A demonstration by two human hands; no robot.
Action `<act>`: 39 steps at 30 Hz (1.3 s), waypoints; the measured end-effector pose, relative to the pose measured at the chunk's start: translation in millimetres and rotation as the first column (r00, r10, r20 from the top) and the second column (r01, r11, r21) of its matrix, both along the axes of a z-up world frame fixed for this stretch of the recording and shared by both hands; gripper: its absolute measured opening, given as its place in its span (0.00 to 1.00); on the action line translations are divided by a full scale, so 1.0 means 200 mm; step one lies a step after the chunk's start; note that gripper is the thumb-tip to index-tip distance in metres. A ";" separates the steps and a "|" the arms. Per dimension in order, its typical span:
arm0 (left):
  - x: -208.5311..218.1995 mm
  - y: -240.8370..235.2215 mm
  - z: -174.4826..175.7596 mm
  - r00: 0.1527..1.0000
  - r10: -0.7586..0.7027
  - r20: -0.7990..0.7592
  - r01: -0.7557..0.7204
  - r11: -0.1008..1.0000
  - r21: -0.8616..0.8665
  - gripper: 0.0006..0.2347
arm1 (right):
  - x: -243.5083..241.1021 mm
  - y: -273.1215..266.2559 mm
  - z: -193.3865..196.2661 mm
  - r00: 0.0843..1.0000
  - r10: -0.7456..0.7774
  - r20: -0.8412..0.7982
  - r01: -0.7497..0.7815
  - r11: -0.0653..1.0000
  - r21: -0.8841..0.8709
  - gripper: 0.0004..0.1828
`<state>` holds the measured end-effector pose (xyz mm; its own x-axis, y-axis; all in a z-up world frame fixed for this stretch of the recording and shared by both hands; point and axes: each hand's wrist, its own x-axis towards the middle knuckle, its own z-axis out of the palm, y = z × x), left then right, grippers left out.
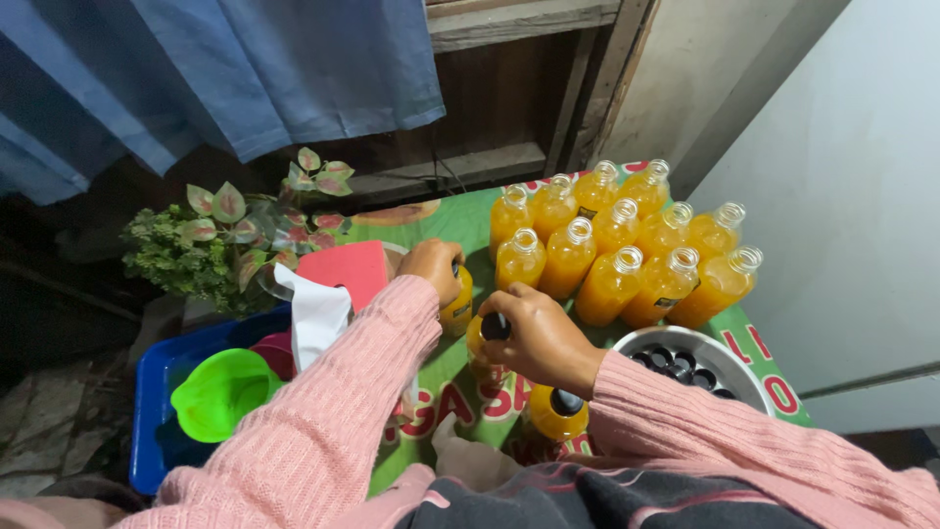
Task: The person repeatedly picks up small bottles filled with orange liquid, wipes the necks with a tissue, and screws on black caps. The capped bottles are placed back on the table among other filled bottles.
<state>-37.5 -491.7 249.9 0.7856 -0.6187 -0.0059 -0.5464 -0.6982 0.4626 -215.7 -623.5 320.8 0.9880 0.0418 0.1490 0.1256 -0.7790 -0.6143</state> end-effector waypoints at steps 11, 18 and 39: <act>-0.21 0.12 0.28 0.978 0.202 0.046 -0.190 0.962 -0.199 0.18 | 0.10 0.14 -0.14 0.995 0.088 0.043 -0.088 0.996 0.003 0.22; -0.34 0.17 0.41 0.978 0.198 0.073 -0.162 0.926 -0.340 0.16 | 0.14 0.17 -0.18 0.994 0.095 0.054 -0.095 0.995 -0.008 0.20; -0.62 0.10 0.32 0.998 -0.045 0.050 0.062 0.904 -0.423 0.10 | -0.38 -0.22 0.12 0.802 -0.181 -0.569 0.109 0.981 -0.160 0.33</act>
<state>-161.2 -472.4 313.9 0.7454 -0.5974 0.2957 -0.6006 -0.4094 0.6868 -292.3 -668.5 344.5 0.8843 -0.1284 -0.4489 -0.3447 -0.8279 -0.4424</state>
